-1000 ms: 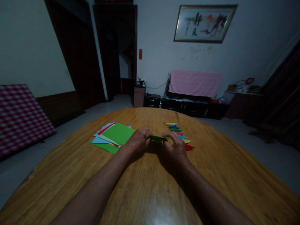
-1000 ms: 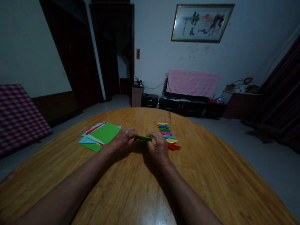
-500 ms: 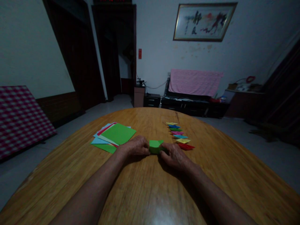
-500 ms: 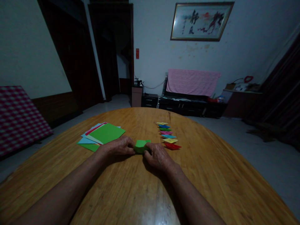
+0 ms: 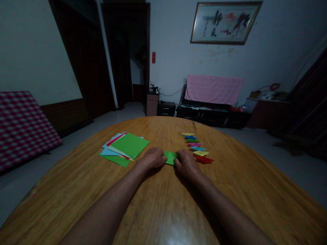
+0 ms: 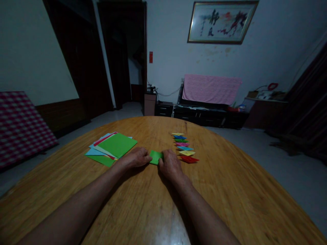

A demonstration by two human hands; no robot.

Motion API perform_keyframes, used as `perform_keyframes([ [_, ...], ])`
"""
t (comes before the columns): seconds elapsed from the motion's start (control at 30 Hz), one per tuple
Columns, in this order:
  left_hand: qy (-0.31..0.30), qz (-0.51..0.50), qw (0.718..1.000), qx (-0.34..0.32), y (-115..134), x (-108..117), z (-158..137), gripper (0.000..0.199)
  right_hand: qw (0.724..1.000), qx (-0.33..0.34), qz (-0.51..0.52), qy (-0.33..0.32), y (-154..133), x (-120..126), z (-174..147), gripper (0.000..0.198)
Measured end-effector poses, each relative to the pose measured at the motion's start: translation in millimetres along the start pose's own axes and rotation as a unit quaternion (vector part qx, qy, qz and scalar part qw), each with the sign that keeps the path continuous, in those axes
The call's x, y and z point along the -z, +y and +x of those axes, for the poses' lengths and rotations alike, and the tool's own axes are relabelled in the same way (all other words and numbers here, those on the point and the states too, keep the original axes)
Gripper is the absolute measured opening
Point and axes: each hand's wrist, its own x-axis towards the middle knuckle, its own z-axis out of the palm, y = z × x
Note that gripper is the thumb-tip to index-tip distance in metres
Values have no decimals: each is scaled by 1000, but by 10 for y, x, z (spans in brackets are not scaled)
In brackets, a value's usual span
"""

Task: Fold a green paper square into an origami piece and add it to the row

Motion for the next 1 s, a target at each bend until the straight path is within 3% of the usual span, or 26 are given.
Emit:
perform_keyframes([
  [0.17,-6,8,1000,-22,-31,8,0,25,999,-15,33,-21,-23,37,18,40],
  [0.33,-20,-17,998,-54,-104,20,18,21,997,-33,53,-48,-6,75,61,46],
  [0.57,-13,-52,997,-58,-97,11,1,18,995,-33,52,-85,-13,107,116,14],
  [0.77,-7,-58,997,-48,-62,28,-23,19,991,-64,59,-99,-110,102,90,10],
  [0.87,-1,-114,993,-24,-105,6,-3,12,992,-73,66,-75,-150,89,32,10],
  [0.93,5,-177,984,-23,-168,-33,30,21,994,-58,78,-48,-157,68,-4,10],
  [1.0,-24,-216,975,-39,-236,-80,68,17,996,-36,83,-9,-149,35,-22,11],
])
